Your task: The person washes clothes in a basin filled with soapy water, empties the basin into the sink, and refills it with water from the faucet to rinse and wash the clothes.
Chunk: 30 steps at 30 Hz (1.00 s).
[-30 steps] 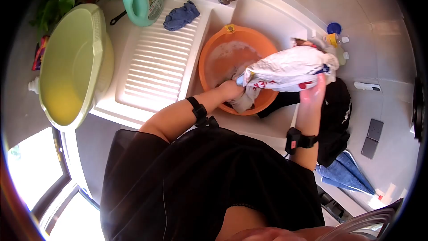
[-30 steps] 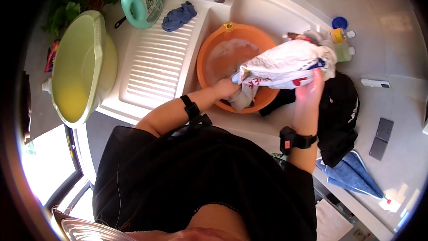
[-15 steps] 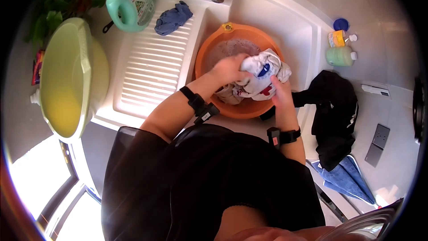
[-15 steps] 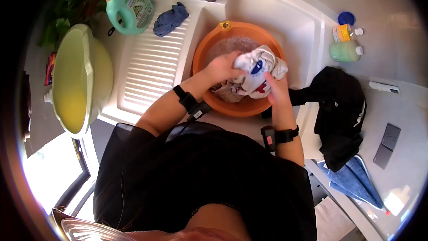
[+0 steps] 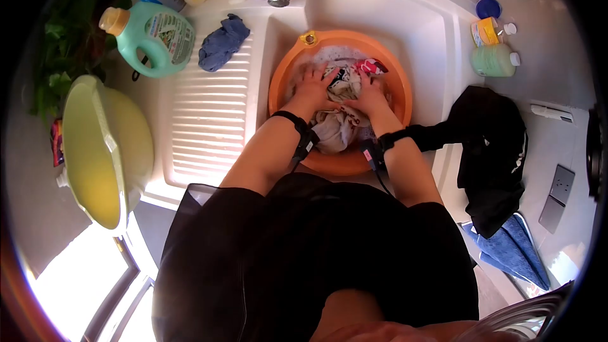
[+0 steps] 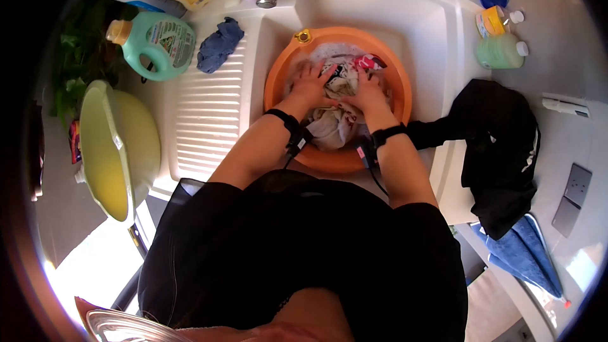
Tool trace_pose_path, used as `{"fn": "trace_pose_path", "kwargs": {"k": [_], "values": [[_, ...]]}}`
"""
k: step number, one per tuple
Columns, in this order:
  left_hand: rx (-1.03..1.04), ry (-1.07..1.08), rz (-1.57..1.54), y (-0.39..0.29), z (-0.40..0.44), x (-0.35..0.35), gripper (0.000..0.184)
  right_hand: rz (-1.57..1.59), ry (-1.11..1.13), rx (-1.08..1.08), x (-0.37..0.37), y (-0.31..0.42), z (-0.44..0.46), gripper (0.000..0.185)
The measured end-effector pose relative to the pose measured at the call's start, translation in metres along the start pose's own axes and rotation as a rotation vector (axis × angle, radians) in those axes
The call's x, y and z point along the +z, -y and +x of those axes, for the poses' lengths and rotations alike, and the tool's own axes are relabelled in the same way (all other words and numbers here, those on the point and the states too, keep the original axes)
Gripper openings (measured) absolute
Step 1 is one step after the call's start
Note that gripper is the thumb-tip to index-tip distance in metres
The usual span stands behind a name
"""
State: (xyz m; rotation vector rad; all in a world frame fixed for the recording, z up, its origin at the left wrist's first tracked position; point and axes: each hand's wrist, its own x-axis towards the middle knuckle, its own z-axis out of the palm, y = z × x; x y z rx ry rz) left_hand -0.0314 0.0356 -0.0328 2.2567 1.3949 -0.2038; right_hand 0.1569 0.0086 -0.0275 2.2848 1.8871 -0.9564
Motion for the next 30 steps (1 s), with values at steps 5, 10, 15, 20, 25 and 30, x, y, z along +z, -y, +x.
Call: {"fn": "trace_pose_path", "kwargs": {"k": [5, 10, 15, 20, 25, 30], "values": [[0.045, -0.051, -0.319, 0.053, 0.063, 0.064, 0.082, 0.003, 0.077, -0.018, 0.010, -0.017, 0.033, 0.090], [0.006, -0.089, -1.080, -0.016, 0.019, 0.006, 0.081, 1.466, 0.319, 0.106, 0.003, -0.031, 0.038, 0.065], [0.254, -0.269, -0.987, -0.050, -0.027, -0.027, 0.074, 1.736, 0.394, 0.146, -0.024, 0.012, -0.003, 0.058], [-0.062, -0.117, -0.829, -0.071, -0.035, -0.052, 0.049, 1.676, 0.310, 0.116, 0.004, -0.003, -0.018, 0.037], [-0.057, -0.269, -0.883, -0.053, -0.025, -0.032, 0.032, 1.430, 0.205, 0.044, 0.003, 0.008, -0.033, 0.041], [-0.072, -0.277, -0.544, -0.004, -0.007, -0.028, 0.029, 0.850, 0.067, 0.016, -0.010, -0.028, -0.026, 0.055]]}}
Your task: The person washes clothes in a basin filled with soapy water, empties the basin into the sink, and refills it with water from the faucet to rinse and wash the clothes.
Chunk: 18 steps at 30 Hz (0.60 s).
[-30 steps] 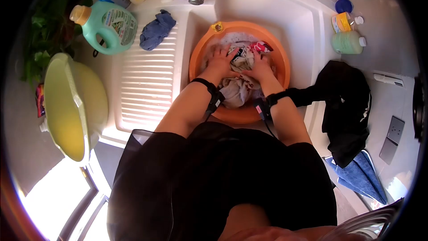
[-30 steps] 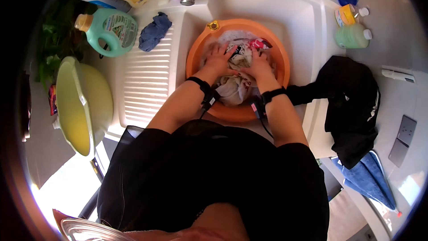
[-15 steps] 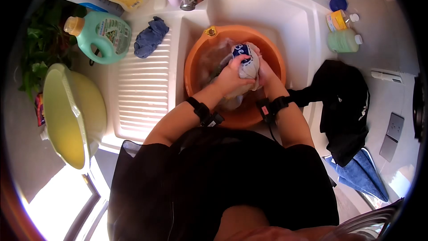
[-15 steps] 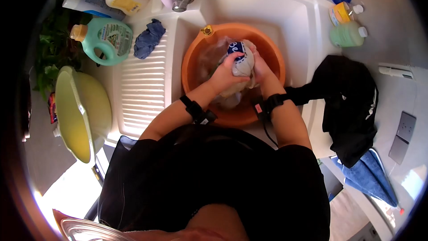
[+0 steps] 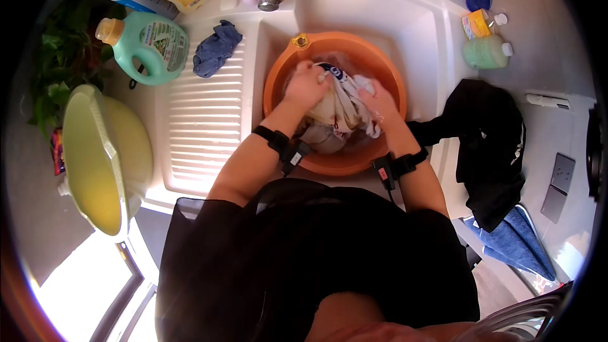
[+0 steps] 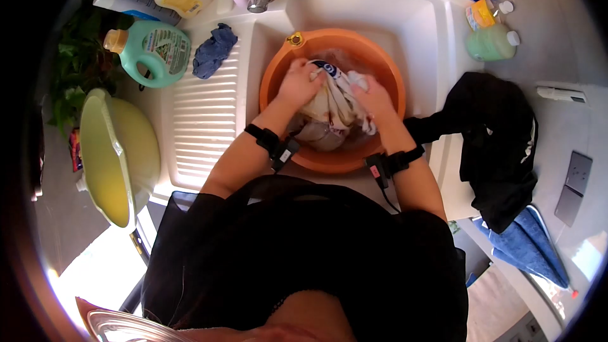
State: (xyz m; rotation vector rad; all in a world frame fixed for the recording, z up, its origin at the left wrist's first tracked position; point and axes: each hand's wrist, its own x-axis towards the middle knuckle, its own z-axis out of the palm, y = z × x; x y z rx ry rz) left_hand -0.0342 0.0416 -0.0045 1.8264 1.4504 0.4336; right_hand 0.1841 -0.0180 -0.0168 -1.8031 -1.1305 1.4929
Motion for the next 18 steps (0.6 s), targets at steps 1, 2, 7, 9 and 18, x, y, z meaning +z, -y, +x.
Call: {"fn": "trace_pose_path", "kwargs": {"k": [1, 2, 7, 9, 18], "values": [[0.017, -0.004, 0.093, 0.010, 0.001, -0.003, 0.032, -0.178, -0.066, 0.026, -0.013, 0.028, -0.008, 0.062], [0.031, -0.011, 0.186, 0.016, 0.002, -0.003, 0.035, -0.358, -0.129, 0.050, -0.020, 0.043, -0.011, 0.069], [0.146, 0.072, 0.394, 0.009, -0.002, 0.022, 0.082, -0.665, -0.183, -0.261, 0.008, 0.009, 0.006, 0.113], [0.129, 0.204, 0.474, 0.007, 0.000, 0.023, 0.092, -0.796, -0.065, -0.172, 0.018, 0.005, 0.013, 0.115], [0.085, 0.382, 0.480, 0.053, 0.060, 0.057, 0.092, -0.706, -0.154, -0.358, 0.021, -0.035, 0.064, 0.102]]}}
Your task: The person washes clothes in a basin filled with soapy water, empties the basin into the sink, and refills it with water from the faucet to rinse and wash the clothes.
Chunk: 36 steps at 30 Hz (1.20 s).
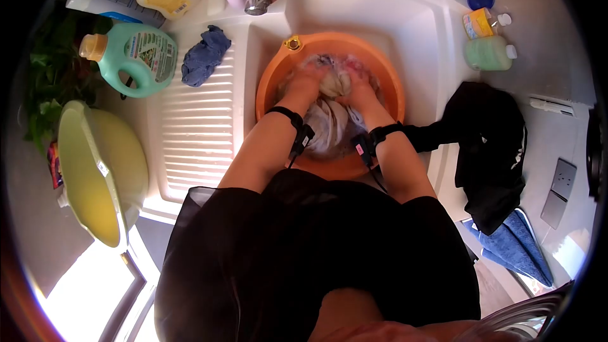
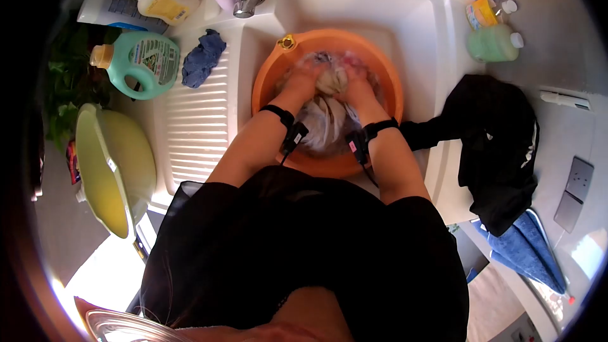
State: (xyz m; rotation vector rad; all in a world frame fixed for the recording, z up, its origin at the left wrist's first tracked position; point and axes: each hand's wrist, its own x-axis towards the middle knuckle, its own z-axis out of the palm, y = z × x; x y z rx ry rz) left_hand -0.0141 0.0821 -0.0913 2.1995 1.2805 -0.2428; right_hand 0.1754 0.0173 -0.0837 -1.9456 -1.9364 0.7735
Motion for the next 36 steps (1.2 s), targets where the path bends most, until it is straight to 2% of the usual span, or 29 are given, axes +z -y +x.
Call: {"fn": "trace_pose_path", "kwargs": {"k": [1, 2, 4, 7, 8, 11, 12, 15, 18, 21, 25, 27, 28, 30, 31, 33, 34, 36], "values": [[-0.014, 0.000, -0.129, 0.003, 0.004, 0.001, 0.091, 0.073, 0.026, 0.024, -0.003, -0.003, 0.003, 0.097], [-0.027, -0.002, -0.258, 0.005, 0.008, 0.001, 0.090, 0.409, 0.044, 0.164, -0.007, -0.006, 0.004, 0.092], [-0.132, -0.043, -0.780, -0.002, -0.008, -0.008, 0.086, 1.083, 0.089, 0.428, -0.017, -0.006, 0.006, 0.083], [0.187, -0.262, -0.667, -0.047, -0.068, -0.037, 0.081, 1.710, 0.048, 0.437, -0.030, 0.015, -0.003, 0.061], [0.201, -0.286, -0.673, -0.057, -0.082, -0.046, 0.079, 1.880, 0.198, 0.424, -0.051, 0.042, -0.010, 0.054], [0.226, -0.351, -0.666, -0.074, -0.104, -0.054, 0.073, 1.859, 0.260, 0.495, -0.054, 0.064, -0.017, 0.057], [0.221, -0.360, -0.646, -0.076, -0.106, -0.052, 0.070, 1.791, 0.219, 0.379, -0.045, 0.065, -0.018, 0.054], [0.250, -0.414, -0.640, -0.077, -0.109, -0.046, 0.062, 1.734, 0.285, 0.361, -0.041, 0.064, -0.028, 0.043], [0.213, -0.421, -0.666, -0.084, -0.115, -0.047, 0.053, 1.482, 0.137, 0.271, -0.052, 0.084, -0.046, 0.034], [0.136, -0.417, -0.685, -0.092, -0.120, -0.055, 0.040, 1.270, -0.019, 0.411, -0.063, 0.102, -0.051, 0.031], [0.155, -0.374, -0.854, -0.089, -0.121, -0.070, 0.029, 1.439, 0.079, 0.531, -0.056, 0.100, -0.054, 0.032], [0.029, -0.405, -0.929, -0.079, -0.110, -0.061, 0.029, 1.362, 0.143, 0.526, -0.055, 0.094, -0.057, 0.032], [-0.035, -0.417, -0.967, -0.075, -0.104, -0.058, 0.030, 1.342, 0.096, 0.471, -0.053, 0.087, -0.057, 0.033], [-0.064, -0.481, -0.645, -0.052, -0.095, -0.060, 0.030, 1.303, 0.006, 0.362, -0.049, 0.073, -0.057, 0.034], [-0.076, -0.506, -0.486, -0.040, -0.092, -0.062, 0.031, 1.328, -0.047, 0.399, -0.062, 0.076, -0.058, 0.035], [-0.110, -0.480, -0.270, -0.015, -0.089, -0.063, 0.029, 1.261, -0.222, 0.294, -0.064, 0.047, -0.051, 0.040], [-0.142, -0.295, -0.143, -0.006, -0.084, -0.060, 0.030, 1.068, -0.230, 0.309, -0.066, 0.035, -0.048, 0.043], [-0.223, -0.381, 0.159, -0.025, -0.076, -0.042, 0.038, 0.684, -0.238, 0.328, -0.065, 0.018, -0.042, 0.048]]}}
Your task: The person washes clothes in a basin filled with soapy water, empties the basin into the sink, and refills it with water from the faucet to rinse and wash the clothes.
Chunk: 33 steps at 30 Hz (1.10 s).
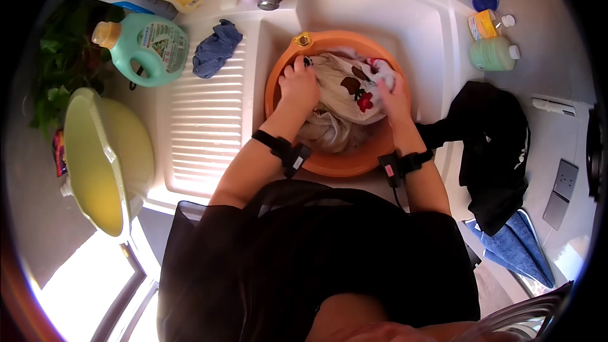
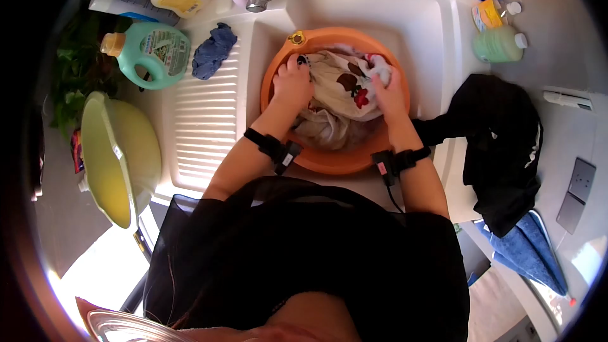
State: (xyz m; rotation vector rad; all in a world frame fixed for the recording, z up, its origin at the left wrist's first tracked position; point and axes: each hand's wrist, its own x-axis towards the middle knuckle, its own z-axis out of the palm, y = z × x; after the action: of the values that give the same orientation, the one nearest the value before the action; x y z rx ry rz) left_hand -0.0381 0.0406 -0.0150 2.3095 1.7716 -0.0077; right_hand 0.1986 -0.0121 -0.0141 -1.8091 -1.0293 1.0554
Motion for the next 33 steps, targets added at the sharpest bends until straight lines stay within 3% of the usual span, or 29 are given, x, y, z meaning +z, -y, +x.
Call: {"fn": "trace_pose_path", "kwargs": {"k": [1, 2, 3, 4, 6, 7, 11, 15, 17, 20, 21, 23, 24, 25, 27, 29, 33], "values": [[-0.014, -0.058, 0.151, -0.012, -0.002, 0.000, 0.044, 0.094, 0.080, -0.062, 0.010, -0.008, 0.002, 0.065], [0.074, 0.065, -0.036, -0.017, -0.003, -0.002, 0.075, -0.117, 0.106, -0.182, 0.019, -0.016, 0.002, 0.074], [0.113, 0.158, -0.033, -0.023, -0.004, -0.009, 0.081, -0.327, 0.133, -0.301, 0.026, -0.025, 0.004, 0.084], [0.151, 0.249, -0.028, -0.028, -0.003, -0.015, 0.088, -0.421, 0.173, -0.297, 0.035, -0.035, 0.005, 0.097], [0.154, 0.388, 0.019, -0.030, 0.005, 0.000, 0.108, -0.638, 0.228, -0.078, 0.049, -0.040, 0.007, 0.099], [0.159, 0.405, 0.011, -0.029, 0.009, 0.008, 0.107, -0.744, 0.253, 0.034, 0.053, -0.038, 0.009, 0.100], [0.200, 0.393, -0.010, -0.026, 0.023, 0.037, 0.103, -0.715, 0.340, -0.018, 0.056, -0.043, 0.025, 0.097], [0.173, 0.434, -0.009, -0.030, 0.035, 0.017, 0.091, -0.983, 0.261, -0.185, 0.068, -0.047, 0.039, 0.084], [0.130, 0.445, -0.074, -0.020, 0.053, 0.051, 0.083, -1.061, 0.308, -0.197, 0.071, -0.035, 0.052, 0.076], [-0.073, 0.329, -0.417, -0.004, 0.077, 0.107, 0.073, 0.039, 0.393, 0.172, 0.058, -0.062, 0.070, 0.054], [-0.191, 0.312, -0.610, -0.009, 0.066, 0.076, 0.071, 0.293, 0.344, 0.293, 0.054, -0.058, 0.064, 0.052], [-0.126, 0.378, -0.967, -0.017, 0.045, 0.025, 0.070, 0.804, 0.230, 0.529, 0.043, -0.033, 0.040, 0.048], [-0.092, 0.414, -1.145, -0.020, 0.032, 0.013, 0.070, 0.983, 0.331, 0.551, 0.041, -0.021, 0.032, 0.047], [0.027, 0.378, -1.235, -0.023, 0.020, 0.013, 0.076, 1.032, 0.380, 0.585, 0.038, 0.000, 0.021, 0.050], [0.256, 0.137, -1.023, -0.037, -0.008, -0.007, 0.071, 1.131, 0.474, 0.656, 0.038, 0.036, -0.001, 0.057], [0.253, 0.145, -0.977, -0.048, -0.027, -0.032, 0.065, 1.087, 0.471, 0.554, 0.043, 0.019, -0.005, 0.060], [0.221, 0.060, -1.001, -0.055, -0.040, -0.056, 0.050, 0.977, 0.416, 0.317, 0.049, 0.052, -0.033, 0.051]]}}
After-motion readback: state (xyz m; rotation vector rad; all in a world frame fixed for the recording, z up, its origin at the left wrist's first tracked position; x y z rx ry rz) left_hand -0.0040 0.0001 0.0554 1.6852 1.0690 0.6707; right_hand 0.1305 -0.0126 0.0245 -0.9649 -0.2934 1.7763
